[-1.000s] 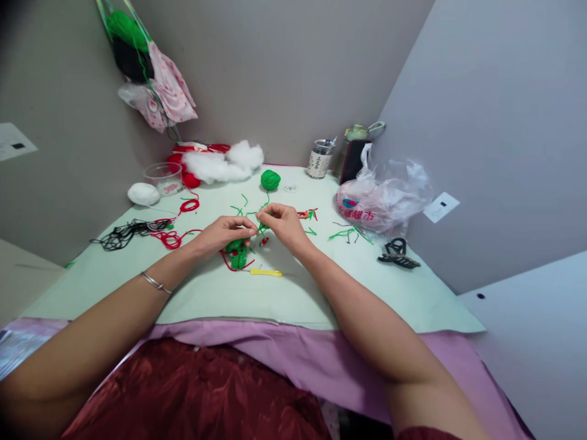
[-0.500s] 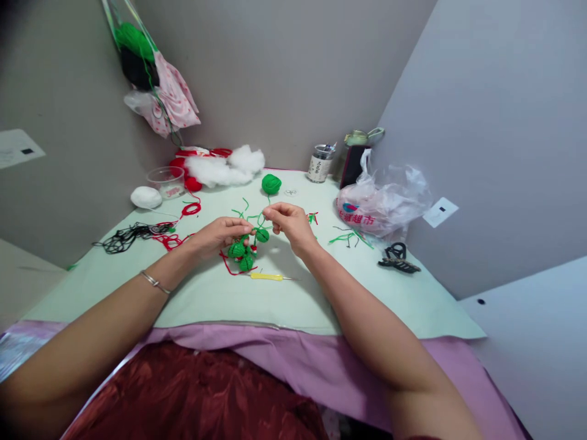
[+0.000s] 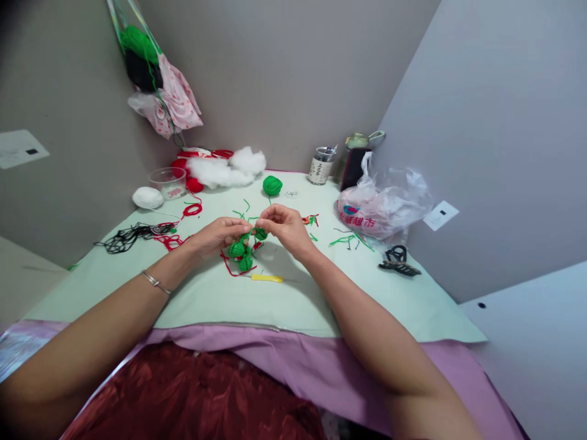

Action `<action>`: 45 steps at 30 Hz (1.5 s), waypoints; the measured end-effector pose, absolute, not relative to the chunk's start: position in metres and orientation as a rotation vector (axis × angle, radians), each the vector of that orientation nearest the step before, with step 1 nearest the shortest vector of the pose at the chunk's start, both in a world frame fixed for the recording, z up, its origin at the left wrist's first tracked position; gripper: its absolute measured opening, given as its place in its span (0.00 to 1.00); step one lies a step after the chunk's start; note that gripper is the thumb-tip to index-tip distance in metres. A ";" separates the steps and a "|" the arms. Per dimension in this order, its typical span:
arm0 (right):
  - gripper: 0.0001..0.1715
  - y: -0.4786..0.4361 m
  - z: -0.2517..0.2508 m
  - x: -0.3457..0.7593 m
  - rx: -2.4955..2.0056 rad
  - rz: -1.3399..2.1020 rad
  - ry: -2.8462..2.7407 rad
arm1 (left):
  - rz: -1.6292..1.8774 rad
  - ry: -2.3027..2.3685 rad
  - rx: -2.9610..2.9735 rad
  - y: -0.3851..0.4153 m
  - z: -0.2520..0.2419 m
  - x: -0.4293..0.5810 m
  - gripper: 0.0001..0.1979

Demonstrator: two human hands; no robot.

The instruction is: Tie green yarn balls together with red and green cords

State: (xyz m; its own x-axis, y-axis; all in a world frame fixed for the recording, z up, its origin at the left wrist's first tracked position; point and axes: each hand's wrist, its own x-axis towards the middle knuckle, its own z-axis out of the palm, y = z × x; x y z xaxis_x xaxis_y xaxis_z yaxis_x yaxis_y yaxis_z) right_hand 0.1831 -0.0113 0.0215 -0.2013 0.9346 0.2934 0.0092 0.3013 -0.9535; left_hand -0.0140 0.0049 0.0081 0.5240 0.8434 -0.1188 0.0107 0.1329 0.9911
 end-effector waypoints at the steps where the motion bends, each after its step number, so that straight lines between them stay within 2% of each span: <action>1: 0.19 -0.011 0.021 0.183 -0.910 1.095 -1.513 | 0.717 0.840 1.309 0.005 0.008 -0.014 0.18; 30: 0.19 -0.007 0.018 0.185 -0.943 1.103 -1.467 | 0.738 0.838 1.270 0.002 0.012 -0.014 0.17; 40: 0.16 -0.009 0.017 0.182 -0.904 1.032 -1.490 | 0.758 0.818 1.255 0.002 0.012 -0.015 0.17; 45: 0.13 -0.012 0.016 0.180 -0.948 0.827 -1.603 | 0.836 0.827 1.264 0.003 0.010 -0.014 0.17</action>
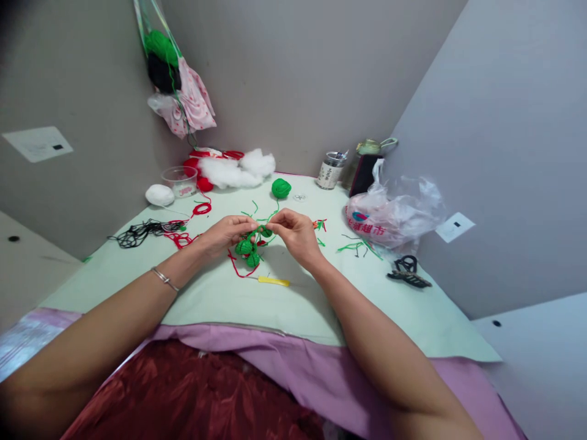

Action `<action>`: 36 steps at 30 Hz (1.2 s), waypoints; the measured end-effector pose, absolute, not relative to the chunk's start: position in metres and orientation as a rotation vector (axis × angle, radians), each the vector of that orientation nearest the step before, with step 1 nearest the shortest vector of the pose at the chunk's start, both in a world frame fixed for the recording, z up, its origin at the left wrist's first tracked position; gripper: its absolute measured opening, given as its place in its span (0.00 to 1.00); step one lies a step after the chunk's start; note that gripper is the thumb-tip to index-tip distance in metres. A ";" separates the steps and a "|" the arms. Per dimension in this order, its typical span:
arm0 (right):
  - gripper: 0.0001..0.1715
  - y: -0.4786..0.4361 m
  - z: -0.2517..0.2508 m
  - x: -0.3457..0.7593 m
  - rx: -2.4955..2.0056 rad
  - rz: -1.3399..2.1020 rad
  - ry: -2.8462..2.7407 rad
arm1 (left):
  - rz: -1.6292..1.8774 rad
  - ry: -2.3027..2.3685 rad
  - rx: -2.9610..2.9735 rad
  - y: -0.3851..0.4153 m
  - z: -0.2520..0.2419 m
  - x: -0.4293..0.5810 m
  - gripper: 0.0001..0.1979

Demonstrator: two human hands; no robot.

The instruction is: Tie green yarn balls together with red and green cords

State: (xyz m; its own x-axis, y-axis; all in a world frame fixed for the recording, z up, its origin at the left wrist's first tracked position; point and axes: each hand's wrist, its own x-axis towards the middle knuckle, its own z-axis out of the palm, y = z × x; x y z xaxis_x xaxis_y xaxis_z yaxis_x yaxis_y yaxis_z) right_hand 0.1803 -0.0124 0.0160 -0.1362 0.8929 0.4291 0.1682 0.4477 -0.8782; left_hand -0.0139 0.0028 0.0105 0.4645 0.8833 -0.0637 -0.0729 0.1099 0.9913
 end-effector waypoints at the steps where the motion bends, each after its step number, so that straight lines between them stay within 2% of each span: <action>1: 0.12 -0.014 0.016 0.180 -0.965 0.761 -1.635 | 0.850 0.833 1.270 0.003 0.010 -0.014 0.17; 5: 0.07 -0.018 0.017 0.180 -0.994 0.548 -1.750 | 0.897 0.837 1.282 0.006 0.006 -0.013 0.16; 10: 0.05 -0.019 0.016 0.180 -1.002 0.466 -1.790 | 0.907 0.816 1.258 0.008 0.004 -0.012 0.15; 20: 0.06 -0.014 0.007 0.176 -0.992 0.569 -1.651 | 0.872 0.770 1.217 0.005 0.007 -0.012 0.17; 27: 0.04 -0.016 0.010 0.176 -1.052 0.465 -1.787 | 0.988 0.747 1.317 0.007 0.003 -0.010 0.14; 31: 0.08 -0.017 0.011 0.177 -1.054 0.406 -1.877 | 1.016 0.796 1.331 0.008 0.004 -0.012 0.15; 36: 0.09 -0.018 0.013 0.176 -1.051 0.553 -1.804 | 1.020 0.804 1.289 0.007 0.006 -0.011 0.17</action>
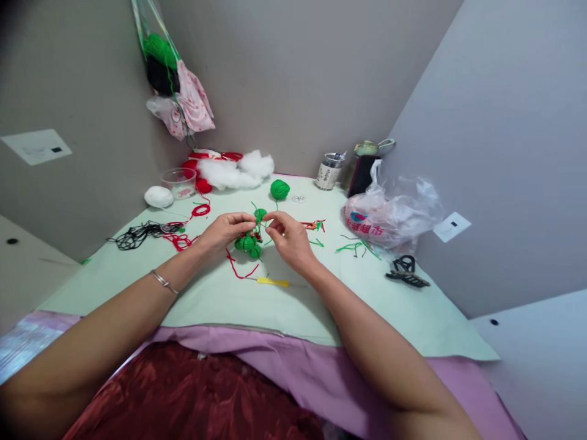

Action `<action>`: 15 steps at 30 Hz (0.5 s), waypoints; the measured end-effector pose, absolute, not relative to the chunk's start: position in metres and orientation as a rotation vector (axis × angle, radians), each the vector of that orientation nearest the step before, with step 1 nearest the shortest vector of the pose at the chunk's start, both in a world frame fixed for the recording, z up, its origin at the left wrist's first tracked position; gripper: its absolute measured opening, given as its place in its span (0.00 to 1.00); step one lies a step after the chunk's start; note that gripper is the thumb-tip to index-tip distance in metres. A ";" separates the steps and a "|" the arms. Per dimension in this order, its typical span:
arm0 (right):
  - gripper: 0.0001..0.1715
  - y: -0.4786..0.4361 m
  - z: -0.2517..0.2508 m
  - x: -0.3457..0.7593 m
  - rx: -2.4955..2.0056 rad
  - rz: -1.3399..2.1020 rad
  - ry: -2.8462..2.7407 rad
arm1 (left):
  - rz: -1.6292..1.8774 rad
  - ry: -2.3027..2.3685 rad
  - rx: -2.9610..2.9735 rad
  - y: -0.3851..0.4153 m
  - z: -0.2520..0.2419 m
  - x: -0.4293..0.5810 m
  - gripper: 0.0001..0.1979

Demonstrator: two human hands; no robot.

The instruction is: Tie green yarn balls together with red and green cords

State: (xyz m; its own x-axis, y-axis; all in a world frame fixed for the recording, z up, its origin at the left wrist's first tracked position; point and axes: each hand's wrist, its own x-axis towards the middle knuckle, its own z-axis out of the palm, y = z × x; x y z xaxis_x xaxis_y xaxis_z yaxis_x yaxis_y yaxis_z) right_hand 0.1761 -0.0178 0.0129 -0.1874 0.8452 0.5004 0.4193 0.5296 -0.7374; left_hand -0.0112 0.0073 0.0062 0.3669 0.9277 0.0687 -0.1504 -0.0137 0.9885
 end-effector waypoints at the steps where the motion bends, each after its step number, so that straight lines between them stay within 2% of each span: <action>1: 0.10 -0.018 0.014 0.175 -1.048 0.576 -1.787 | 1.033 0.801 1.288 0.008 0.005 -0.011 0.17; 6: 0.12 -0.021 0.018 0.172 -1.037 0.576 -1.760 | 1.042 0.809 1.294 0.008 0.001 -0.009 0.17; 11: 0.06 -0.018 0.016 0.174 -1.076 0.572 -1.750 | 0.955 0.725 1.256 0.005 0.006 -0.010 0.15; 15: 0.02 -0.017 0.014 0.178 -1.121 0.436 -1.821 | 0.903 0.697 1.226 0.003 0.011 -0.011 0.15</action>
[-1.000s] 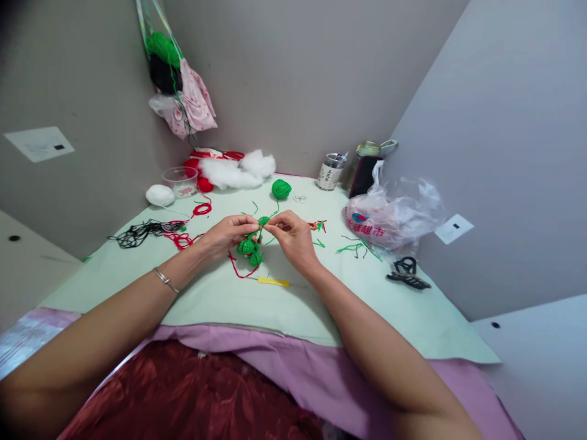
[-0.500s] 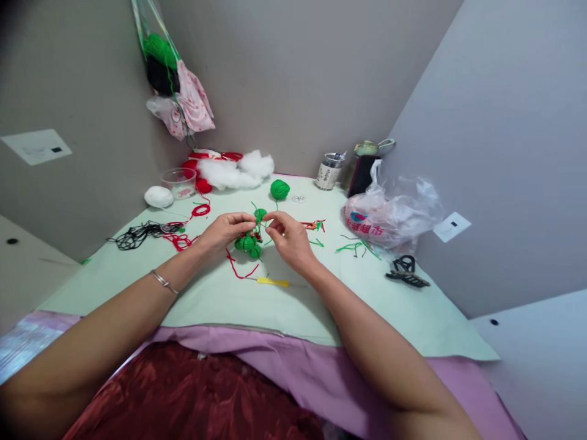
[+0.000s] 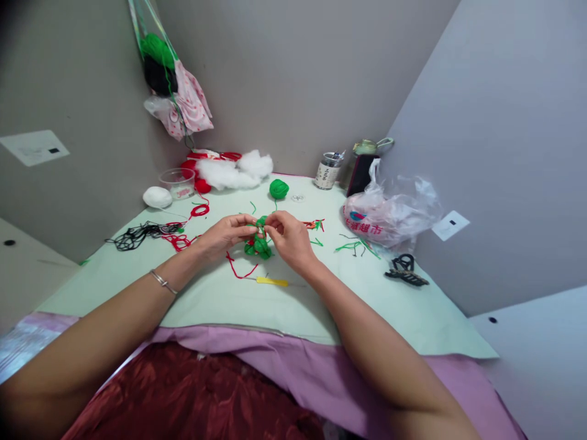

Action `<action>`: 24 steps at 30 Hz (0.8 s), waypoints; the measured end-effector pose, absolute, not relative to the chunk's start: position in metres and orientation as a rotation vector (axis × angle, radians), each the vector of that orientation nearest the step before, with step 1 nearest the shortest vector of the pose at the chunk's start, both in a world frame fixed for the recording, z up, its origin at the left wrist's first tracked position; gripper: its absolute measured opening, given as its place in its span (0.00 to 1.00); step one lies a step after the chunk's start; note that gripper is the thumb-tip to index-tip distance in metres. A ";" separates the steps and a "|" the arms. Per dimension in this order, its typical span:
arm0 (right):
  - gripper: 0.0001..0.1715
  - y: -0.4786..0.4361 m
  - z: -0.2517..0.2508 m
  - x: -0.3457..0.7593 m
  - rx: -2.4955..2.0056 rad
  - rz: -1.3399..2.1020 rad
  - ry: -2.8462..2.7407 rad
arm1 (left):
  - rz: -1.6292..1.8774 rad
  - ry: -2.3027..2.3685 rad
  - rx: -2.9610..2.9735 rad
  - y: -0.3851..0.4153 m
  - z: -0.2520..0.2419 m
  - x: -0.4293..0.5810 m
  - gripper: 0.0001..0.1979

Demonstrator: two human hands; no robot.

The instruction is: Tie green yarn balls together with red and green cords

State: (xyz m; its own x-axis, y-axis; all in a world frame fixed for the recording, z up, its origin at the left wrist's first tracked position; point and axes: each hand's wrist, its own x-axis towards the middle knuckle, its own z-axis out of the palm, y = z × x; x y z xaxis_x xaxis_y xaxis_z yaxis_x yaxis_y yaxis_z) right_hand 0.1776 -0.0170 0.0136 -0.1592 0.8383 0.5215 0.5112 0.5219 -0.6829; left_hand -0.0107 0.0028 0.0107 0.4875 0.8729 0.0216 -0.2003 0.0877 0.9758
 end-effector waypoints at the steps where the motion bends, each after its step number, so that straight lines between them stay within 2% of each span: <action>1: 0.02 -0.017 0.014 0.178 -1.125 0.396 -1.852 | 0.899 0.712 1.217 0.002 0.012 -0.011 0.15; 9: 0.07 -0.018 0.016 0.181 -1.153 0.297 -1.913 | 0.900 0.775 1.175 0.003 0.014 -0.013 0.17; 24: 0.07 -0.017 0.015 0.182 -1.096 0.387 -1.846 | 0.917 0.728 1.174 0.007 0.009 -0.017 0.18</action>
